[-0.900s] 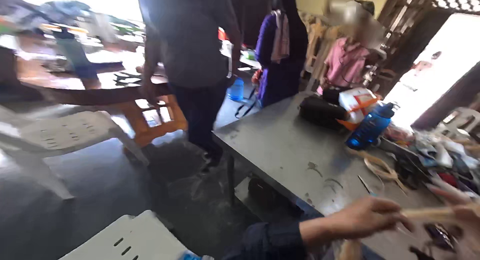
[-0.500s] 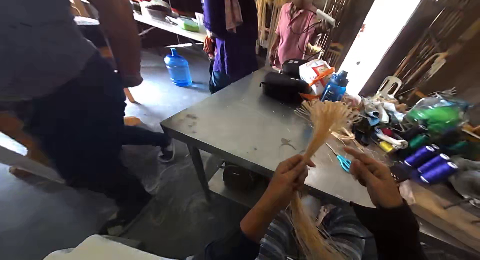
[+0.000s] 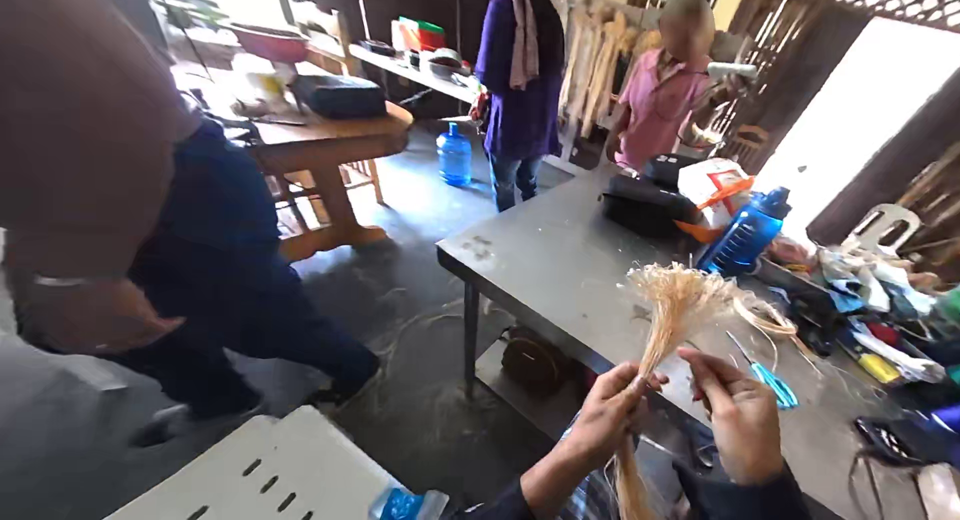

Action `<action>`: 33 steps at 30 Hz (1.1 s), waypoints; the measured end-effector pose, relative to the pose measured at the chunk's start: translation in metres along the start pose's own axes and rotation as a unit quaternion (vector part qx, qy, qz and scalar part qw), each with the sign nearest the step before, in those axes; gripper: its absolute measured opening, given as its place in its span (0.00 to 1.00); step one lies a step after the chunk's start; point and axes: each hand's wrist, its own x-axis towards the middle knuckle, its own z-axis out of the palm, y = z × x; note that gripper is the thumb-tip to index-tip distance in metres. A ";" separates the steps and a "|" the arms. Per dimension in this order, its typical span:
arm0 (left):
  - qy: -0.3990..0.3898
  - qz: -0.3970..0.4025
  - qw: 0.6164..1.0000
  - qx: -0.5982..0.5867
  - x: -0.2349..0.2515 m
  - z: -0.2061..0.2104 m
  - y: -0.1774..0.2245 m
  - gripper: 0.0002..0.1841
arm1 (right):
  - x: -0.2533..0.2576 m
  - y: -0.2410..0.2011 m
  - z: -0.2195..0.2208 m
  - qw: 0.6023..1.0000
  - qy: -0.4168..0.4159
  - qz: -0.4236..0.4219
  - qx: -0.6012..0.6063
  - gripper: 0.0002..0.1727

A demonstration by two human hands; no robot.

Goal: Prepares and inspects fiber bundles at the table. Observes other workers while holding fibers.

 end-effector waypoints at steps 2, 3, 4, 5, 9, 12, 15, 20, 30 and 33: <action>0.033 0.035 0.999 0.016 0.001 -0.005 0.000 0.14 | -0.009 0.004 0.012 1.000 -0.016 -0.017 -0.013 0.10; 0.043 0.046 0.998 0.017 0.001 -0.008 0.002 0.15 | -0.013 0.007 0.017 0.999 -0.020 -0.022 -0.027 0.10; 0.049 0.052 0.997 0.013 0.001 -0.010 0.004 0.15 | -0.017 0.009 0.021 0.999 -0.024 -0.019 -0.040 0.10; 0.052 0.057 0.997 0.003 0.000 -0.012 0.005 0.15 | -0.020 0.010 0.023 0.998 -0.029 -0.011 -0.054 0.10; 0.077 0.067 0.994 -0.049 0.000 -0.015 0.009 0.16 | -0.031 0.014 0.031 0.993 -0.058 -0.002 -0.108 0.10; 0.101 0.067 0.991 -0.061 0.001 -0.014 0.010 0.15 | -0.038 0.016 0.034 0.990 -0.059 -0.031 -0.124 0.12; 0.104 0.063 0.991 -0.054 0.001 -0.016 0.010 0.15 | -0.043 0.021 0.036 0.987 -0.035 -0.082 -0.135 0.12; 0.106 0.048 0.992 -0.051 0.003 -0.018 0.015 0.15 | -0.048 0.030 0.043 0.961 0.014 -0.181 -0.206 0.11; 0.131 -0.028 0.990 0.033 -0.004 -0.016 0.025 0.13 | -0.011 0.038 0.030 0.956 0.068 -0.059 -0.281 0.08; 0.120 -0.057 0.990 0.044 -0.004 -0.017 0.028 0.12 | 0.007 0.042 0.025 0.930 0.104 -0.018 -0.351 0.09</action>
